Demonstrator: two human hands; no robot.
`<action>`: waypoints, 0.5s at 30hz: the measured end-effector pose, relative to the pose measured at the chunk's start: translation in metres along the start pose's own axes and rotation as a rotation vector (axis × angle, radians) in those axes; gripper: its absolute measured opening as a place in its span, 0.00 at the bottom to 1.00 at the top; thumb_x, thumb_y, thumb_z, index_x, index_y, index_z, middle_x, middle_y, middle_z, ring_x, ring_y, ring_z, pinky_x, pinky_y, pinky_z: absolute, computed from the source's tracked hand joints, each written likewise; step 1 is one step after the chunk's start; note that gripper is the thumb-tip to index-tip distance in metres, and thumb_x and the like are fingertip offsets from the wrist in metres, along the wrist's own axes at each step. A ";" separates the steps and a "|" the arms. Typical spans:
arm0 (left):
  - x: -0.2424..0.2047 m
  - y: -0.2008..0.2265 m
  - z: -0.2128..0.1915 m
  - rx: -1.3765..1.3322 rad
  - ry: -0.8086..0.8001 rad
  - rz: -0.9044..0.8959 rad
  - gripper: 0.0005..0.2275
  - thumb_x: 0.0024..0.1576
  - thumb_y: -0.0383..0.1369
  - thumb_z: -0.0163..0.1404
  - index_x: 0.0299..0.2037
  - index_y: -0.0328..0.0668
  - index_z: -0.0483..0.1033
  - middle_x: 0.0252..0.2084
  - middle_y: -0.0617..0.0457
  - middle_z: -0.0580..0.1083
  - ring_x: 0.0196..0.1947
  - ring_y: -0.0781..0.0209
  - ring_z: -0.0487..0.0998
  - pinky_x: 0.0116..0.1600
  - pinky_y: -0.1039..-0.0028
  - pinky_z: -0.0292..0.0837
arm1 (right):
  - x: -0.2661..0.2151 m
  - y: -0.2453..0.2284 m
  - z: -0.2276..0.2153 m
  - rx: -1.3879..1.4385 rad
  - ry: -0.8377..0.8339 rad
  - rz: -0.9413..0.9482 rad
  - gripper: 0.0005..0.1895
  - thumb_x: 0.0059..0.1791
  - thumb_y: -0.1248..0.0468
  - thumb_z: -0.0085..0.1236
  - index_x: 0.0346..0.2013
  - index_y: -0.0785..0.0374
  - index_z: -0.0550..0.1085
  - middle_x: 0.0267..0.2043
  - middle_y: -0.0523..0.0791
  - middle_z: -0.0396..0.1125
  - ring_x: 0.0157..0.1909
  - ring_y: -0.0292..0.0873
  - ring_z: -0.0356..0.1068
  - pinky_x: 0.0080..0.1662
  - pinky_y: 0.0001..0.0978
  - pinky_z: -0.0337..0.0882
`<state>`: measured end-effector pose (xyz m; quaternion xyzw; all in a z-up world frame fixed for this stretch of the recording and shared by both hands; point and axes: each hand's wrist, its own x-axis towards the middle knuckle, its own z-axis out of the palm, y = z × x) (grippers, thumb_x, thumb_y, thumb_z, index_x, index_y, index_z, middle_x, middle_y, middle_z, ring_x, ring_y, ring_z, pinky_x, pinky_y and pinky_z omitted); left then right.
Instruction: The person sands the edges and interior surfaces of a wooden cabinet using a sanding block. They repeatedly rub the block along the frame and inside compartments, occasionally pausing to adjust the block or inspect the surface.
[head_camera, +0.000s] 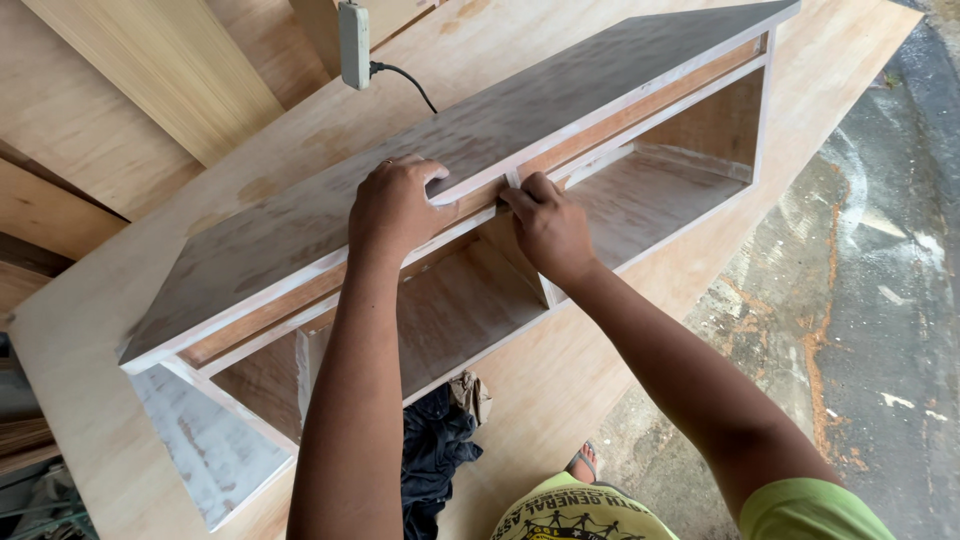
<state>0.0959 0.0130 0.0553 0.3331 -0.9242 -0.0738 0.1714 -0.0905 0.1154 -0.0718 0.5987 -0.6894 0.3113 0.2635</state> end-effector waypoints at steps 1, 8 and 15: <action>0.000 -0.001 -0.001 0.003 0.000 -0.001 0.15 0.51 0.40 0.59 0.47 0.44 0.83 0.41 0.45 0.79 0.45 0.42 0.81 0.50 0.54 0.77 | 0.001 -0.001 -0.002 0.003 0.001 0.000 0.10 0.48 0.64 0.56 0.40 0.46 0.78 0.36 0.37 0.60 0.34 0.44 0.74 0.30 0.36 0.76; 0.001 0.001 -0.001 -0.007 -0.011 0.008 0.15 0.52 0.40 0.58 0.47 0.44 0.83 0.41 0.44 0.79 0.45 0.42 0.81 0.49 0.53 0.77 | 0.010 -0.006 -0.018 -0.005 -0.035 -0.022 0.09 0.48 0.65 0.57 0.39 0.48 0.79 0.36 0.39 0.60 0.34 0.46 0.73 0.29 0.38 0.76; -0.001 0.005 -0.008 -0.122 -0.002 0.092 0.16 0.52 0.39 0.57 0.46 0.39 0.82 0.41 0.41 0.79 0.45 0.38 0.81 0.49 0.48 0.77 | 0.005 -0.028 -0.014 -0.068 -0.060 -0.040 0.07 0.48 0.62 0.58 0.39 0.47 0.77 0.38 0.38 0.61 0.34 0.45 0.75 0.29 0.38 0.76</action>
